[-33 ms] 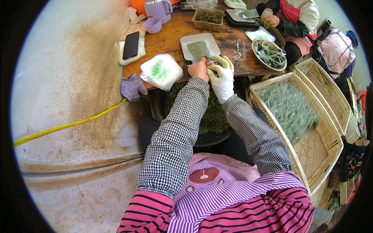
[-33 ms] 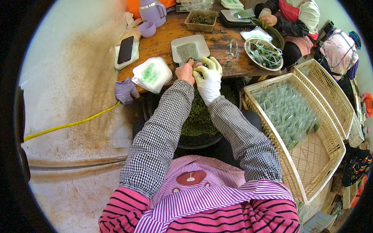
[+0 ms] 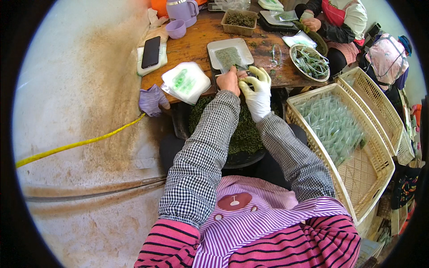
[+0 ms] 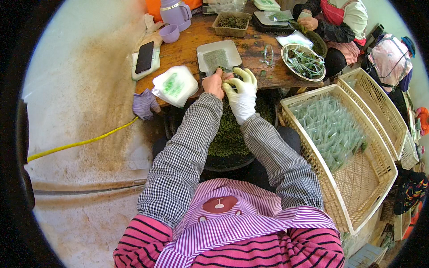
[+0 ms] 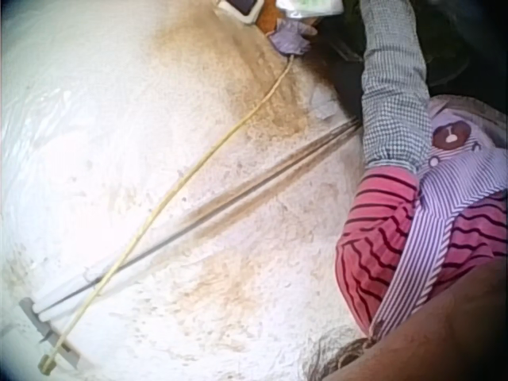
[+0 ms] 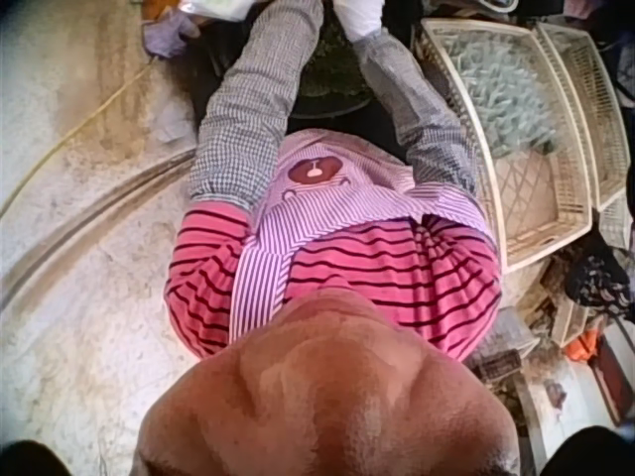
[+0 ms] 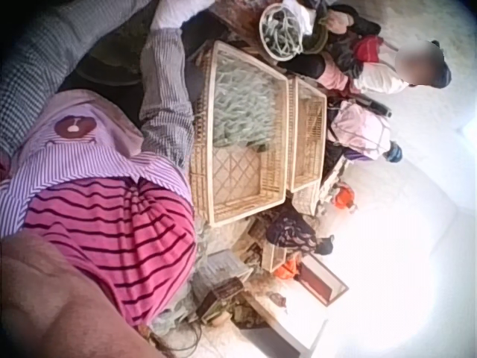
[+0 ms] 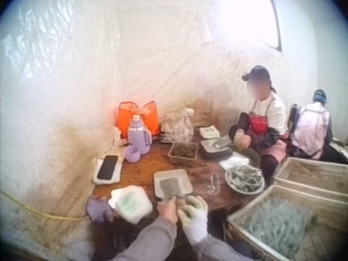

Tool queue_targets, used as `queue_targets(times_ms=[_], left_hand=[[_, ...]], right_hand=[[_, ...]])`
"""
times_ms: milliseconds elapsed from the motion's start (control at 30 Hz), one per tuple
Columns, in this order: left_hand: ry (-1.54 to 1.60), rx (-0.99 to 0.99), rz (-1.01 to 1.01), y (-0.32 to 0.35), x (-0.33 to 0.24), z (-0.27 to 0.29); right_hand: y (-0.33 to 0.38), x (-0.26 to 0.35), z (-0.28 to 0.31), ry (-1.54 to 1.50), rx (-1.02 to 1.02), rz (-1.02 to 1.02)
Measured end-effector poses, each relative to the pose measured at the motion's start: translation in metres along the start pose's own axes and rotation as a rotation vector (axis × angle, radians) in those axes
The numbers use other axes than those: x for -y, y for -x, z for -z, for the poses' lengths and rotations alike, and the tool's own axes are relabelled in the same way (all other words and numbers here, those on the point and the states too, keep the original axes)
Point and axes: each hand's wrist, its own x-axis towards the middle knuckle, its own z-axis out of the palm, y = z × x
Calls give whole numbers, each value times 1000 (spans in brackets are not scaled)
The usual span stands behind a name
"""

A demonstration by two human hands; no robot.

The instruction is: The person scoops green tea leaves from a large bowl, places them into small plastic bags, weighs each bag on a digital scale, and then places the sealed bags into a basket. The process is repeated continuously.

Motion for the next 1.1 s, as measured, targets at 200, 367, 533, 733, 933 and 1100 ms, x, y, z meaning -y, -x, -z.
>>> queue_targets(times_ms=[200, 367, 533, 733, 933, 1100], left_hand=[[-329, 282, 97, 40, 35, 72], [-54, 280, 222, 75, 66, 114], [-124, 293, 148, 80, 67, 125], [-156, 270, 61, 82, 62, 128], [-418, 279, -88, 77, 58, 131], [-857, 311, -615, 67, 43, 122]], right_hand=[[55, 3, 26, -152, 128, -213], [91, 2, 34, -33, 290, -119], [97, 0, 39, -247, 220, -362], [101, -4, 42, -148, 330, -386], [71, -6, 31, 37, 86, -53], [-37, -3, -4, 263, 128, -41]])
